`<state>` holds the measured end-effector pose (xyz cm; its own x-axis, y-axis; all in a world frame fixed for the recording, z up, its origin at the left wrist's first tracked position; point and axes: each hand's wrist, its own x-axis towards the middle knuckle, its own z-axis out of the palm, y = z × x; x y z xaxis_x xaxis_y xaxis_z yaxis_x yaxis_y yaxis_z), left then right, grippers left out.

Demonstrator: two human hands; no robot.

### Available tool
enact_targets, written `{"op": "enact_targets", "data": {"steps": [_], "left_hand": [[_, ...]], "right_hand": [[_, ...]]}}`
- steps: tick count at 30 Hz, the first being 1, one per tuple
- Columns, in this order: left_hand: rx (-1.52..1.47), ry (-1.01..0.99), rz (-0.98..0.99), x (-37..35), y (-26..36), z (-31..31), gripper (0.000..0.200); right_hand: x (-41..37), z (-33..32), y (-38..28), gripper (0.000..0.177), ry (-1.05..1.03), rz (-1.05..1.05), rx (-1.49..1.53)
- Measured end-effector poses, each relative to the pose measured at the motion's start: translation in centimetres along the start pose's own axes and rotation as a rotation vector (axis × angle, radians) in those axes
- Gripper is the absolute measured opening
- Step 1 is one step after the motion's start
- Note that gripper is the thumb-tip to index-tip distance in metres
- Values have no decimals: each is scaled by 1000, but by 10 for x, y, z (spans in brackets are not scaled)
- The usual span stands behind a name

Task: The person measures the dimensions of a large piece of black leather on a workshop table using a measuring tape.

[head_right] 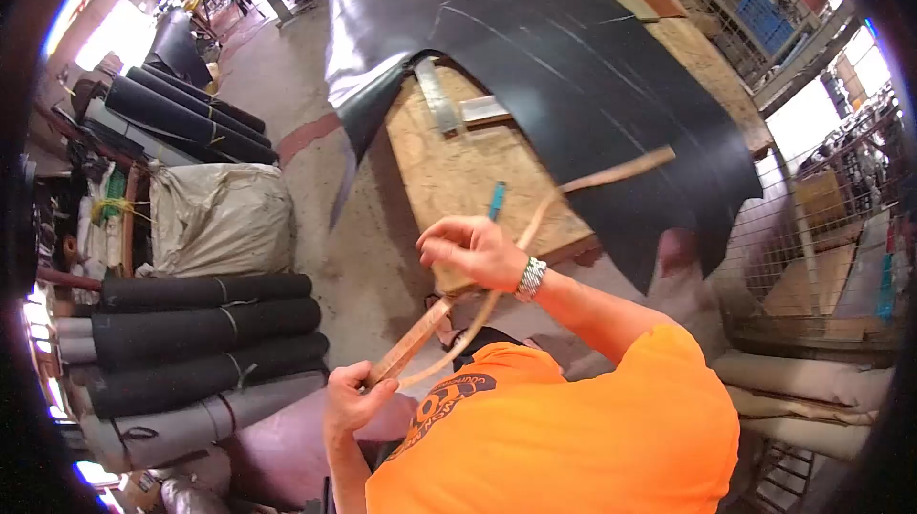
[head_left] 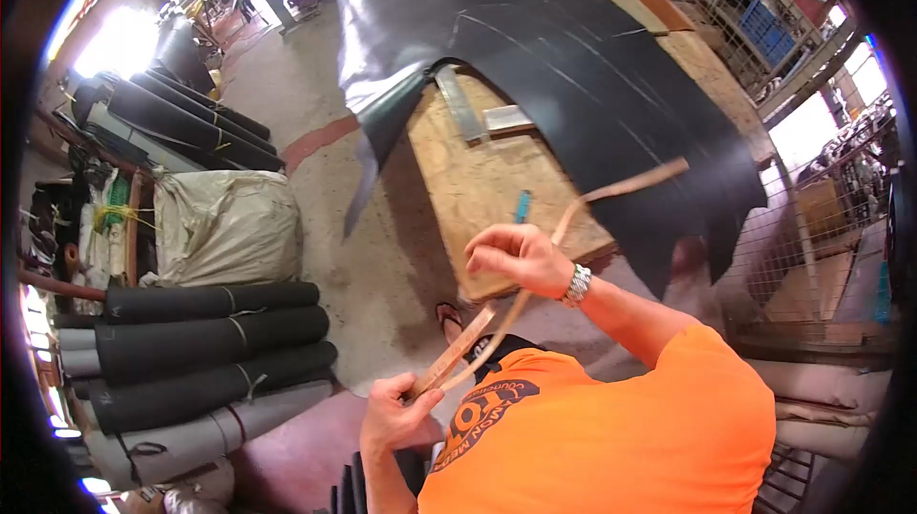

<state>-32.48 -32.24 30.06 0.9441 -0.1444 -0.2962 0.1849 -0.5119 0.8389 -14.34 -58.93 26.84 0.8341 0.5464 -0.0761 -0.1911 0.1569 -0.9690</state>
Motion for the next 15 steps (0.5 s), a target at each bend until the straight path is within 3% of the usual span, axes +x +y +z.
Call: {"op": "enact_targets", "data": {"steps": [1, 3, 4, 7, 8, 10, 12, 15], "left_hand": [[-77, 33, -61, 5, -14, -22, 13], [-238, 90, -192, 19, -39, -66, 21], [-202, 168, -170, 31, -55, -84, 32], [31, 312, -330, 68, -121, -118, 27], [58, 279, -426, 87, -132, -124, 39], [439, 248, -235, 138, -175, -126, 56], [585, 269, -113, 210, -204, -117, 74], [717, 149, -160, 315, -172, -115, 83]], "right_hand": [[31, 7, 16, 23, 123, -6, -70], [92, 20, 46, 22, 260, 185, -91], [124, 20, 68, 23, 281, 232, -108], [191, 51, 132, 26, 373, 383, -77], [206, 62, 139, 28, 399, 424, -64], [240, 68, 179, 36, 472, 404, -93], [267, 72, 185, 39, 583, 361, -264], [284, 68, 197, 44, 745, 324, -333]]}}
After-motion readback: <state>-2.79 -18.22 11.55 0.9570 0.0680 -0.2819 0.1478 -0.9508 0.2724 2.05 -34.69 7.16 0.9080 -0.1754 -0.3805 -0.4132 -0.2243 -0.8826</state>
